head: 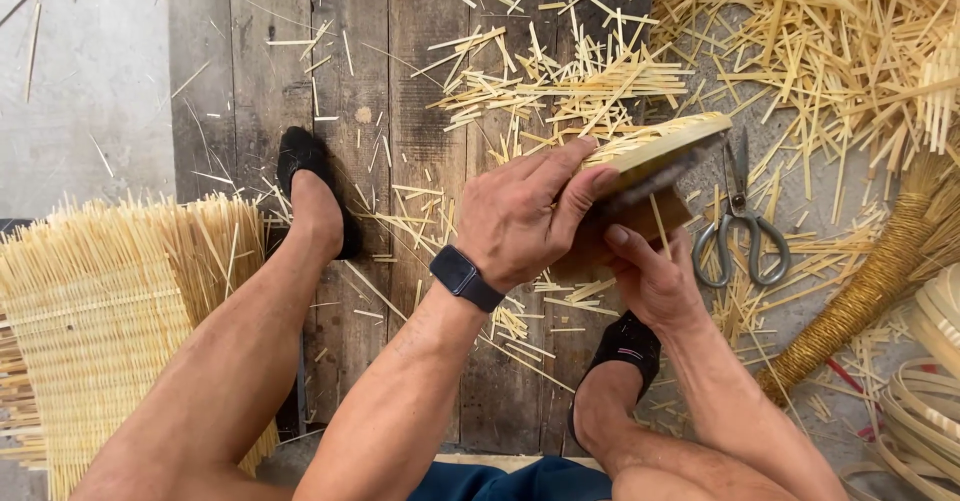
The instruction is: Weaving and trimming a circular bamboo basket base using strips of bamboo, a circular hoop, and large scissors.
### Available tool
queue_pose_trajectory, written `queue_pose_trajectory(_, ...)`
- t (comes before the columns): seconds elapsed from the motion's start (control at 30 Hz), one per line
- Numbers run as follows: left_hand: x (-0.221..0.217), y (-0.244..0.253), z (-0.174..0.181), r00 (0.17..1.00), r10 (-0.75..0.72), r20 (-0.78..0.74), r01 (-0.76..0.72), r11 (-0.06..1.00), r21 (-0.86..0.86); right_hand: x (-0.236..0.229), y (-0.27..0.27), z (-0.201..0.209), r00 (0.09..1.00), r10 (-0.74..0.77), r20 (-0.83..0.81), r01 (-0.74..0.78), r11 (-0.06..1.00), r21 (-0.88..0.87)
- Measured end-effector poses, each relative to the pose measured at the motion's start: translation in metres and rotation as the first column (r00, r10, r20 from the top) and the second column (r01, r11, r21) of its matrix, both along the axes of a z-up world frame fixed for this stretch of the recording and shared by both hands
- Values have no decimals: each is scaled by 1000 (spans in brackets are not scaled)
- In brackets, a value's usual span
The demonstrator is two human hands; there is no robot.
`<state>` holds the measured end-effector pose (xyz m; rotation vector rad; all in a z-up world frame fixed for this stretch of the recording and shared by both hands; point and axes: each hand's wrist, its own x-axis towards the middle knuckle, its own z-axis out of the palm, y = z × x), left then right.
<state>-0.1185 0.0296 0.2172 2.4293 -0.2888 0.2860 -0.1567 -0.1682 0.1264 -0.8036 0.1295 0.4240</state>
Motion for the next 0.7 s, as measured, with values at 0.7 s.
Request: queue_pose_trajectory(0.7,59,209,-33,730,466,-499,-603,783,-151,-58,-22,-107,915,63,-398,-81,996,-29)
